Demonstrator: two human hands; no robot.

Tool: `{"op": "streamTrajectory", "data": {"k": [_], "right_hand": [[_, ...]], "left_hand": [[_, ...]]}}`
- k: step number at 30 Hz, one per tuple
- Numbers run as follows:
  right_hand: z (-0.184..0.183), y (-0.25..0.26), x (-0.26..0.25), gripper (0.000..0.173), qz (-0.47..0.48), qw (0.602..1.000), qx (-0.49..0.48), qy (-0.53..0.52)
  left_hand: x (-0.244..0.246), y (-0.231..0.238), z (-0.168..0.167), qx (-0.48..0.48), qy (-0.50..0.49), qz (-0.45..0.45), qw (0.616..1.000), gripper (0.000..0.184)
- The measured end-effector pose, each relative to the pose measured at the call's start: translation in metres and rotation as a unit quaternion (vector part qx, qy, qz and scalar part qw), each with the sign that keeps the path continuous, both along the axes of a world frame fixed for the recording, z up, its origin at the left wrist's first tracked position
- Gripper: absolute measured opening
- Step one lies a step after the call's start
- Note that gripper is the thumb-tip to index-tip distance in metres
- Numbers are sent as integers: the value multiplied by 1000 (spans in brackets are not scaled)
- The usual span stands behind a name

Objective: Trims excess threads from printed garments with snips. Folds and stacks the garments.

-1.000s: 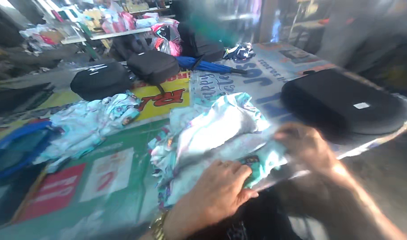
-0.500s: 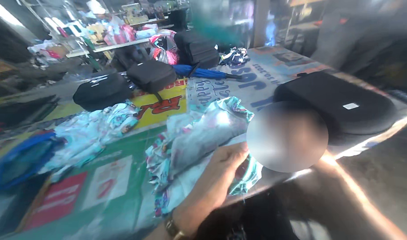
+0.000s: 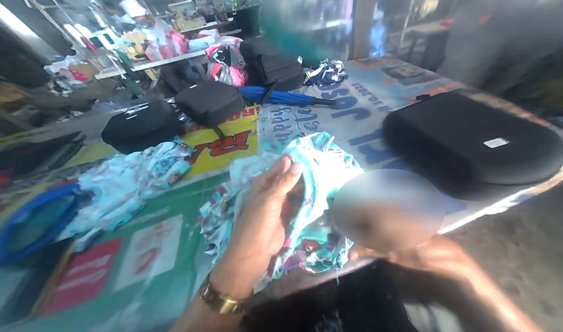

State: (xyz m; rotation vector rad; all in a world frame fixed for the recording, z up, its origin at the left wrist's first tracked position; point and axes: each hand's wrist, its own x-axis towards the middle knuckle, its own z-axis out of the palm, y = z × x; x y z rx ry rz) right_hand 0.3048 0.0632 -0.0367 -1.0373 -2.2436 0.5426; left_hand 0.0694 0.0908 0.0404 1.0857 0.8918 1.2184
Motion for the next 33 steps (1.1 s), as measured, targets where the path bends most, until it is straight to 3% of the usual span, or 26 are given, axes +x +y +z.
{"op": "streamTrajectory", "data": {"k": [2,4,7,16,18,21,23,25,29,33], "right_hand": [[-10,-2,-2,25,-23,996,47,-68],[-13,1,4,14,-41,998,47,-29],[-10,6,13,16,-28,997,27,70],[-9,10,20,11,-1,983,-15,183],[-7,11,19,14,8,980,-31,198],[2,12,12,13,5,970,-50,239],[10,14,10,11,-7,965,-41,260],[17,18,9,9,-27,963,-39,266],[31,23,7,7,-62,962,-45,262],[41,30,1,7,-63,964,-43,254]], "left_hand": [[-3,2,-3,24,29,-25,999,32],[-6,3,-10,54,79,-68,993,38],[-9,0,-20,103,134,-103,980,50],[-28,24,-9,167,216,-57,960,39],[-26,36,-25,232,322,-51,916,41],[-12,44,-44,376,487,-26,788,18],[-5,41,-48,441,554,-8,706,16],[-3,33,-47,456,577,10,678,20],[-8,24,-48,488,492,36,720,11],[-17,16,-51,467,402,-23,787,18]]}}
